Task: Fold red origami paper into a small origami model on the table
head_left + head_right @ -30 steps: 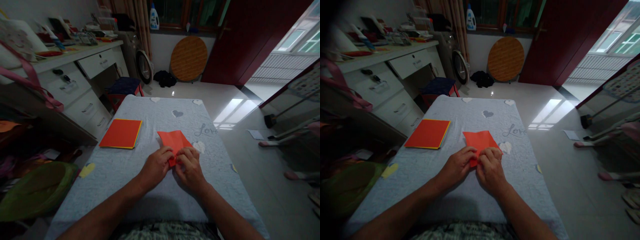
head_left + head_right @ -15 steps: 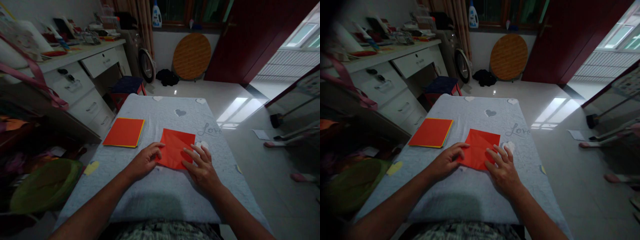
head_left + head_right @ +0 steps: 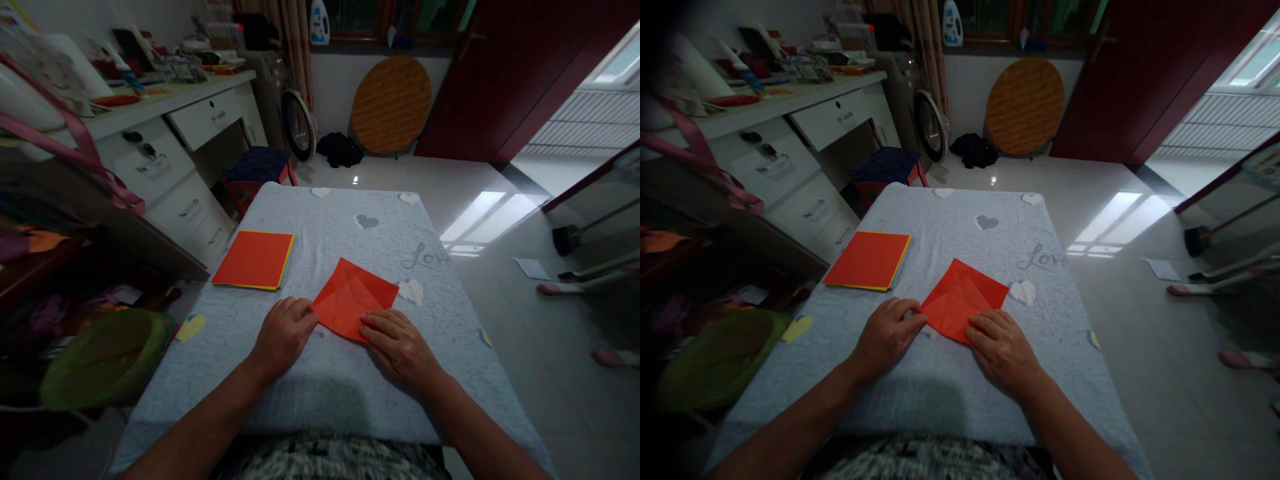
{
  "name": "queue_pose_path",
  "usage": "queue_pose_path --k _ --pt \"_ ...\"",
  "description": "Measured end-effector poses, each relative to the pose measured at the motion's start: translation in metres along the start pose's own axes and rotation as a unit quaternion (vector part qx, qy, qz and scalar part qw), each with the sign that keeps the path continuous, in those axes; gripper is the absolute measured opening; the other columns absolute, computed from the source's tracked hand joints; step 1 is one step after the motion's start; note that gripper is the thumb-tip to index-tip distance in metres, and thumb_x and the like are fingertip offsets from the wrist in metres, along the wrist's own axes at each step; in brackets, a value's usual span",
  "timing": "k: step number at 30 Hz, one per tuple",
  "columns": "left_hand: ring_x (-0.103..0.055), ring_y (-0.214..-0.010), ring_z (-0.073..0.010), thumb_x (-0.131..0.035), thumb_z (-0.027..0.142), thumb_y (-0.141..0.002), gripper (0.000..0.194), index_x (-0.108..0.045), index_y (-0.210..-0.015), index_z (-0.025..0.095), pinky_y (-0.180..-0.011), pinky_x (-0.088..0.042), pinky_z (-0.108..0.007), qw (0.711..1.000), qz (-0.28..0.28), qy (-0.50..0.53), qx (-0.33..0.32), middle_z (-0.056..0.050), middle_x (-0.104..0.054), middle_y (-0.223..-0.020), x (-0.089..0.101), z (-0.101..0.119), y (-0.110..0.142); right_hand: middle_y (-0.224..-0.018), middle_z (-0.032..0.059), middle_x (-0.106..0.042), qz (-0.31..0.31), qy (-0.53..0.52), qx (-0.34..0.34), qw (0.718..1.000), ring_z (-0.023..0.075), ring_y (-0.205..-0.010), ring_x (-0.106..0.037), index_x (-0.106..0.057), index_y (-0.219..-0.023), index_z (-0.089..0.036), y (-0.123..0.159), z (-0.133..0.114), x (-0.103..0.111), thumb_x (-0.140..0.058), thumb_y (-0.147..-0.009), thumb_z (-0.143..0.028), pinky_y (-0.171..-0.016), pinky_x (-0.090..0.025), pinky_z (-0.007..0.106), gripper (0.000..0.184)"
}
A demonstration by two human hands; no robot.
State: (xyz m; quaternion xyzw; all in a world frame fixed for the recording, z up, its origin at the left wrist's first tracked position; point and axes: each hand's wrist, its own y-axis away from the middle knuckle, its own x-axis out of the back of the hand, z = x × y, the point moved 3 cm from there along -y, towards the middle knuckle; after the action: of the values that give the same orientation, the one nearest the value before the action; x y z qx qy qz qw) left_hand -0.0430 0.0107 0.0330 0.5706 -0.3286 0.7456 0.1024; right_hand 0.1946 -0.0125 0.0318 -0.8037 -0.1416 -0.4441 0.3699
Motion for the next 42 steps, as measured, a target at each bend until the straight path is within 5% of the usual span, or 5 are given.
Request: queue_pose_path --k 12,21,31,39,42 --pt "-0.059 -0.087 -0.0185 -0.059 0.015 -0.090 0.011 -0.069 -0.087 0.018 -0.081 -0.049 -0.031 0.977 -0.032 0.174 0.119 -0.004 -0.062 -0.090 -0.005 -0.011 -0.003 -0.091 0.0073 -0.069 0.006 -0.103 -0.148 0.984 0.0201 -0.085 -0.063 -0.070 -0.085 -0.021 -0.008 0.007 0.004 -0.055 -0.094 -0.021 -0.077 -0.053 0.034 0.017" --pt "-0.059 -0.090 -0.0185 -0.061 0.017 -0.088 0.011 -0.070 -0.083 0.019 -0.084 -0.049 -0.032 0.952 -0.065 0.238 0.182 -0.003 -0.061 -0.091 -0.002 -0.016 -0.006 -0.067 0.0017 -0.056 -0.026 -0.037 -0.298 0.953 0.0180 -0.065 -0.052 -0.050 -0.067 -0.021 -0.015 0.015 -0.002 -0.054 -0.084 -0.025 -0.061 -0.039 0.029 0.017" --pt "-0.057 -0.091 -0.0234 -0.057 0.015 -0.089 0.008 -0.065 -0.092 0.017 -0.085 -0.049 -0.039 0.978 -0.054 0.119 0.160 -0.007 -0.063 -0.094 0.004 -0.009 -0.005 -0.062 0.0008 -0.056 -0.016 -0.027 -0.332 0.943 0.0169 -0.056 -0.051 -0.047 -0.066 -0.023 -0.018 0.019 -0.006 -0.053 -0.080 -0.029 -0.055 -0.034 0.028 0.016" --pt "-0.062 -0.101 -0.0253 -0.051 0.013 -0.093 0.026 -0.060 -0.118 0.018 -0.090 -0.052 -0.041 0.999 0.030 0.025 0.019 -0.010 -0.067 -0.115 0.007 0.036 0.015 -0.063 0.0013 -0.058 -0.031 -0.033 -0.333 0.942 0.0175 -0.057 -0.053 -0.051 -0.069 -0.022 -0.017 0.021 -0.007 -0.055 -0.081 -0.031 -0.055 -0.034 0.028 0.015" --pt "-0.061 -0.111 -0.0261 -0.052 0.015 -0.093 0.033 -0.056 -0.125 0.019 -0.095 -0.053 -0.041 0.997 0.024 0.046 0.055 -0.012 -0.062 -0.127 0.003 0.034 0.015 -0.064 0.0007 -0.058 -0.013 -0.051 -0.323 0.945 0.0168 -0.057 -0.053 -0.053 -0.073 -0.022 -0.014 0.020 -0.007 -0.053 -0.084 -0.033 -0.055 -0.036 0.027 0.016"
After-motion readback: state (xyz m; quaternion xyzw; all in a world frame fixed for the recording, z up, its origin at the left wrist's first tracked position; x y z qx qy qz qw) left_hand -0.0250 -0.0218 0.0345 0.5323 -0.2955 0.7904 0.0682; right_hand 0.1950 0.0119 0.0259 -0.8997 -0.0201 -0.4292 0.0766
